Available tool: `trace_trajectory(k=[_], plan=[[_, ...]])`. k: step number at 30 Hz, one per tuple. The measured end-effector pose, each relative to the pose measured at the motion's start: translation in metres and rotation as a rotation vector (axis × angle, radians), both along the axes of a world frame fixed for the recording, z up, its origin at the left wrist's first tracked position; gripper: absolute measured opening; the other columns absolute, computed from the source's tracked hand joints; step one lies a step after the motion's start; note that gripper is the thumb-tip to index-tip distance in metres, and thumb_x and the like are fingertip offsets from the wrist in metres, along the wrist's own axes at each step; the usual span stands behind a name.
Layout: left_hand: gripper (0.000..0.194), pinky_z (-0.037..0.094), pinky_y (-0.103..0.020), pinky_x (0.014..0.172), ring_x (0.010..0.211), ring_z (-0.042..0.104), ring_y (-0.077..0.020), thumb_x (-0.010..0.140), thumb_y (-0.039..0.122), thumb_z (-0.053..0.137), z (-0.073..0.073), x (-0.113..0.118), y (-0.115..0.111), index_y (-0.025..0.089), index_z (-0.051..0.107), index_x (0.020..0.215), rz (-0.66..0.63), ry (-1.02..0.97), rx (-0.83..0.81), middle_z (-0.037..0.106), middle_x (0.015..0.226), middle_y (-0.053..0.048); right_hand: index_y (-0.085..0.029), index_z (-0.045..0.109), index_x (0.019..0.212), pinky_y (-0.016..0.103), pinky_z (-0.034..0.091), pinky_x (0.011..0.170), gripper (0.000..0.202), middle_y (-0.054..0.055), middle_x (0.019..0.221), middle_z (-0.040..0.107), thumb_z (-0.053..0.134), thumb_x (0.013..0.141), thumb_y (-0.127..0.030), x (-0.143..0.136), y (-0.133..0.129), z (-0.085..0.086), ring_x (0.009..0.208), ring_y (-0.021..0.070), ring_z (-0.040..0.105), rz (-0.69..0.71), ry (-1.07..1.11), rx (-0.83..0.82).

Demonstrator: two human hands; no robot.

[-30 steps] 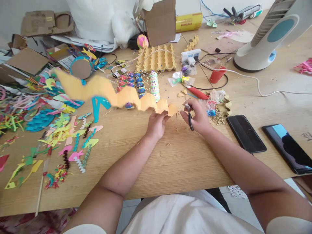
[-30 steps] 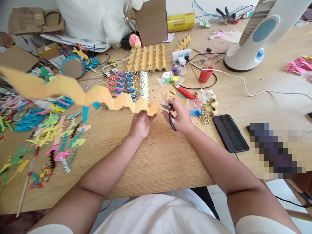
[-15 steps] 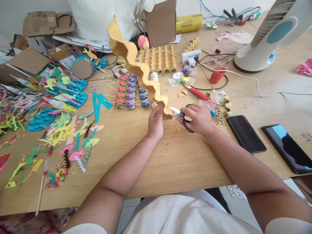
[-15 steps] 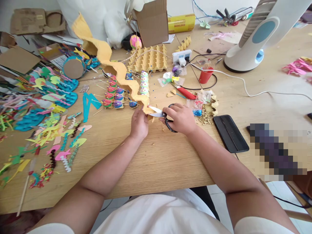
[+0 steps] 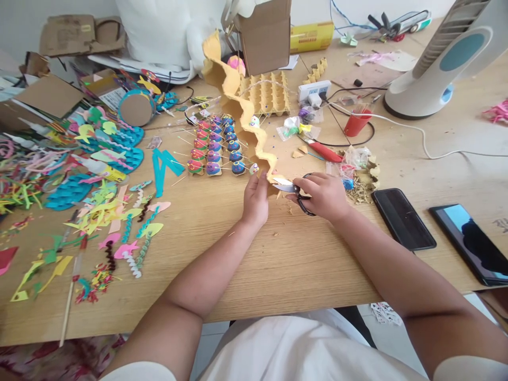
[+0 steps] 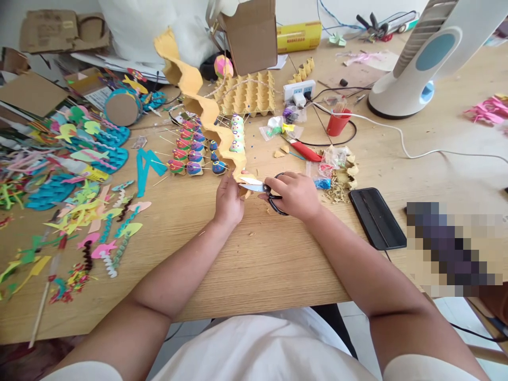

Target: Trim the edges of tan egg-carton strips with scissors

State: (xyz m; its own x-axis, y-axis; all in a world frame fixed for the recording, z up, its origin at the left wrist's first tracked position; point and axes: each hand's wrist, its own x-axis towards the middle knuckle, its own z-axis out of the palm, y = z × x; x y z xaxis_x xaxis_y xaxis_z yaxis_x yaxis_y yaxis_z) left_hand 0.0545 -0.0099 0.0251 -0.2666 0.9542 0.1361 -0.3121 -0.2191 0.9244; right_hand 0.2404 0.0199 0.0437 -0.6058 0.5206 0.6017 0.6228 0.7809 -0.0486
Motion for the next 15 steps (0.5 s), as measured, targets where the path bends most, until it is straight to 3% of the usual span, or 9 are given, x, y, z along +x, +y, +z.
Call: trace_trajectory(k=[4,15], plan=[[0.039,0.055,-0.039,0.098,0.102,0.072,-0.0222,0.087,0.061,0.069,0.0032,0.0019,-0.0010,0.026,0.070,0.102,-0.025,-0.103,0.040,0.077,0.101,-0.004,-0.021,0.073,0.104,0.031,0.031,0.062,0.049,0.005,0.074,0.071,0.048,0.101,-0.063,0.0001,-0.0005,0.0011,0.068,0.0180,0.059,-0.022,-0.020,-0.032],[0.042,0.056,-0.035,0.089,0.102,0.072,-0.0228,0.085,0.064,0.070,0.0051,0.0021,-0.0011,0.025,0.070,0.098,-0.016,-0.097,-0.005,0.076,0.097,-0.005,-0.023,0.073,0.103,0.033,0.031,0.061,0.052,0.005,0.074,0.070,0.045,0.100,-0.067,0.0015,0.0011,0.0023,0.068,0.0184,0.058,-0.039,-0.050,-0.015]])
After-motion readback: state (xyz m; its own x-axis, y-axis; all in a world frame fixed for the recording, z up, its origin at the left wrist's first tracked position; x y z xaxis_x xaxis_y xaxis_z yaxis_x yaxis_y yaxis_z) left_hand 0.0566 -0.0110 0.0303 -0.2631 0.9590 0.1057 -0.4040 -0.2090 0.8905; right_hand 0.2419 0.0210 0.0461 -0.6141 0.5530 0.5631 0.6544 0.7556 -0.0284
